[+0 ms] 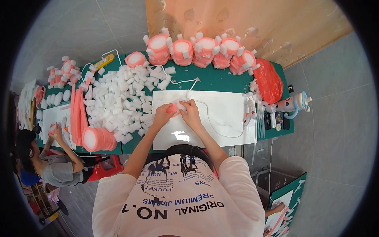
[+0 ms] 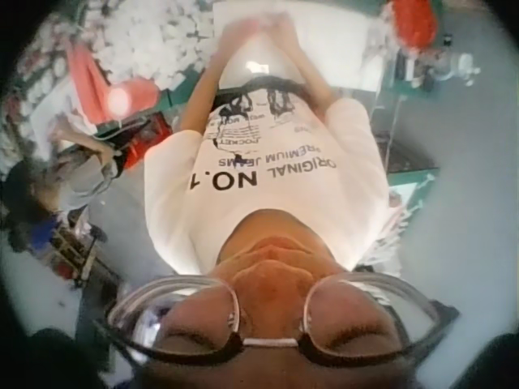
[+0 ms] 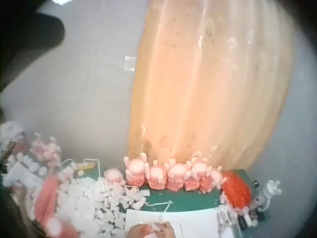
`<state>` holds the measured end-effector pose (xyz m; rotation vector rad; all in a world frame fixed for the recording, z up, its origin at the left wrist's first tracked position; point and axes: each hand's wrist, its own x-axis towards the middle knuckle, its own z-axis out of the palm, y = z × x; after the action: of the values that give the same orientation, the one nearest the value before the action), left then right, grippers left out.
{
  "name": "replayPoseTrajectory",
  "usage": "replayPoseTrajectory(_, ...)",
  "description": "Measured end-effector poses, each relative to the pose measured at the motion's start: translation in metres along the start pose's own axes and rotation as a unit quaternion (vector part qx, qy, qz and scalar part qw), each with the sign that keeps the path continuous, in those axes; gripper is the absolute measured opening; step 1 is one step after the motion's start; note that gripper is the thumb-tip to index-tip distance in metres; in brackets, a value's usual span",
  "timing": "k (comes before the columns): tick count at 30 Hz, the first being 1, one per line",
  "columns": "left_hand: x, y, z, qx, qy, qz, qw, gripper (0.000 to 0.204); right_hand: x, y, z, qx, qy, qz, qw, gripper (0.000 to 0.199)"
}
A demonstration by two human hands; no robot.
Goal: Glue white foam pieces onto a pink cylindrical base using a glue gun to create a small decorative object.
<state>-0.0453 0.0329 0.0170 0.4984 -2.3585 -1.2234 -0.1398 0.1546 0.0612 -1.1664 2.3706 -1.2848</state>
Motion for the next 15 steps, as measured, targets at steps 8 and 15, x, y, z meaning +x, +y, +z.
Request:
replayPoseTrajectory(8, -0.011, 0.001, -0.006, -0.029, 0.004, -0.013, 0.999, 0.037, -0.013, 0.005, 0.014, -0.006, 0.028, -0.074, 0.997, 0.036)
replayPoseTrajectory(15, -0.016, 0.019, -0.014, -0.057, -0.023, -0.029, 0.998, 0.046, -0.024, -0.005, 0.017, -0.001, -0.003, -0.032, 0.999, 0.038)
